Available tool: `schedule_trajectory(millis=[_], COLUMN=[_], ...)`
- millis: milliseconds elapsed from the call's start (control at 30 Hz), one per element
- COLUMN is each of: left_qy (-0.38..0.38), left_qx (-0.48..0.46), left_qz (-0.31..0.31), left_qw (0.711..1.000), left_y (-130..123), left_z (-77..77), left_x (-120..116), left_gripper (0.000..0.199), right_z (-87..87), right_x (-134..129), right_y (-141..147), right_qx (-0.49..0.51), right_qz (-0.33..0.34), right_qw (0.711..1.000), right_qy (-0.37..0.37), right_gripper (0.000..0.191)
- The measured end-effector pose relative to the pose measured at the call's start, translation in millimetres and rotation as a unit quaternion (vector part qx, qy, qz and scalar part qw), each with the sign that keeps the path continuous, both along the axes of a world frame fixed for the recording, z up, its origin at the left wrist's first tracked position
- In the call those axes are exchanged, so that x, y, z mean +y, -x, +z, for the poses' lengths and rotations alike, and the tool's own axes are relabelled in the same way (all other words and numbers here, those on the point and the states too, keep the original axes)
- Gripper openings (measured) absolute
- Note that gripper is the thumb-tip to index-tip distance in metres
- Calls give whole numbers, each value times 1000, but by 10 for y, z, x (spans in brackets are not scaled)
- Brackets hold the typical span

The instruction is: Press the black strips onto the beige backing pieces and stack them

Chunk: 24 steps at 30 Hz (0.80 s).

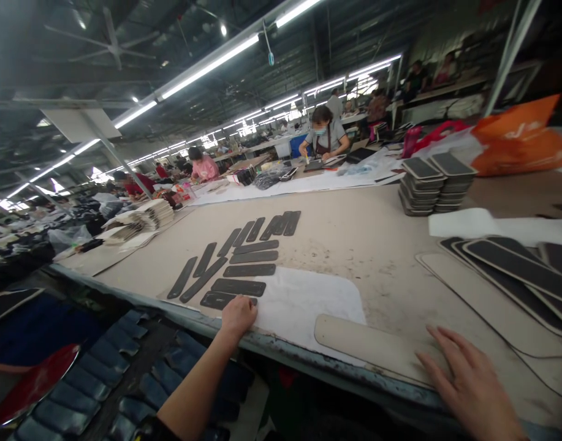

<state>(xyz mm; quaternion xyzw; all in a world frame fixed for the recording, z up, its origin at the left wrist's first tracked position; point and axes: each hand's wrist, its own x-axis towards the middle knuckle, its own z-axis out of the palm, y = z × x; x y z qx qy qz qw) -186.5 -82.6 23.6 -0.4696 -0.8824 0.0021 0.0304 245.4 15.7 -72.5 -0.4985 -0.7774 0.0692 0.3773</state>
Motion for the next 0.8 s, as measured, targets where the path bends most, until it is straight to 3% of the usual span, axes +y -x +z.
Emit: schedule_trajectory(millis=[133, 233, 300, 433, 533, 633, 700, 800], left_qy=[-110, -230, -296, -393, -387, -355, -333, -319], left_qx=[-51, -218, -360, -599, -690, -741, -763, -789], left_qz=[-36, -72, -91, -119, -105, -64, -46, -41], left_qw=[992, 946, 880, 687, 603, 567, 552, 524], left_y=[-176, -399, -571, -898, -1076, -1169, -1189, -1184], left_z=[328, 667, 888, 1187, 1238, 1156, 1052, 866], left_x=[-166, -302, -357, -372, -333, -278, -239, -196], left_gripper=[16, 11, 13, 13, 13, 14, 16, 13], right_z=[95, 208, 310, 521, 617, 647, 647, 635], right_x=[-333, -533, -629, -727, -709, -655, -638, -656], right_y=[42, 183, 335, 669, 822, 817, 745, 603], right_qx=[19, 88, 142, 270, 406, 496, 510, 499], right_qz=[34, 33, 50, 98, 84, 74, 62, 36], right_qw=[999, 995, 983, 913, 826, 758, 746, 751], right_qy=[-36, 21, 109, 289, 382, 417, 424, 431], right_gripper=[46, 36, 33, 38, 47, 49, 44, 35])
